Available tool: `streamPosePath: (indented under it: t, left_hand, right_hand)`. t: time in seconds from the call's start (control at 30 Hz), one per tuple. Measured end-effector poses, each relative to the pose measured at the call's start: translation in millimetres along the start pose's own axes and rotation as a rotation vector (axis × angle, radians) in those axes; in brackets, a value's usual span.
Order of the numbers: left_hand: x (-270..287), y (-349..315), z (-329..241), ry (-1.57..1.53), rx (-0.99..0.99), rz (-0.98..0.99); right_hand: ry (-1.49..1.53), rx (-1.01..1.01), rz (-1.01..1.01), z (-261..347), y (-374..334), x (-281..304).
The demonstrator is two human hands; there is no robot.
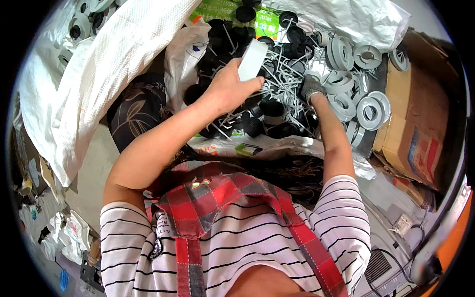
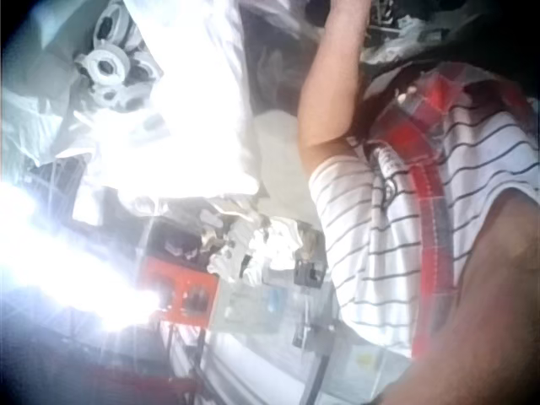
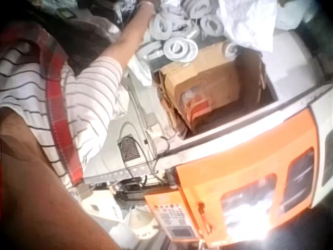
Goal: The person fits a white ring onto a black circular base and then threads a metal pin through the assembly, repeating this process with several components while working among bags of parts on the floor.
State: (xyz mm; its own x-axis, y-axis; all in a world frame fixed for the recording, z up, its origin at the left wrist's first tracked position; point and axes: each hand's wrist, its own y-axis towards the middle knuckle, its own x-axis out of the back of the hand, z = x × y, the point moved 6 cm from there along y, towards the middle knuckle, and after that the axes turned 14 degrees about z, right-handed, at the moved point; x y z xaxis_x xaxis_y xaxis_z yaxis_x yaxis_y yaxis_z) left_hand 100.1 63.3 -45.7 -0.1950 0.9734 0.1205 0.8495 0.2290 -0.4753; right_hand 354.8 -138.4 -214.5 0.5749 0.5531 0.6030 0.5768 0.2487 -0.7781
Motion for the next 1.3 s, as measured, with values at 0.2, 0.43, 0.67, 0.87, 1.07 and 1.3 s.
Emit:
streamPosePath:
  t: [0.2, 0.43, 0.67, 0.87, 1.07, 1.3]
  left_hand:
    - [2.4, -0.6, -3.5, -0.031, -0.035, -0.112]
    - [-42.9, -26.7, -32.6, -0.927, -0.142, 0.382]
    - [-41.0, -55.1, -30.7, -0.876, -0.128, 0.361]
    - [-43.4, -71.7, -35.2, -0.795, -0.078, 0.505]
    - [-51.2, -76.6, -37.5, -0.847, -0.199, 0.472]
    - [-46.2, -71.5, -37.7, -0.673, -0.242, 0.397]
  right_hand:
    - [-0.109, 0.319, -0.256, 34.6, -103.7, 78.8]
    - [0.589, 0.79, -0.329, 79.1, -234.5, 111.5]
    - [0.137, 0.818, -0.425, 98.3, -294.3, 94.9]
    - [-0.264, 1.148, -0.594, 106.2, -337.6, 82.1]
    - [0.322, 0.842, -0.381, 97.7, -330.1, 75.7]
    - [0.997, 0.732, 0.094, 92.6, -299.1, 63.4]
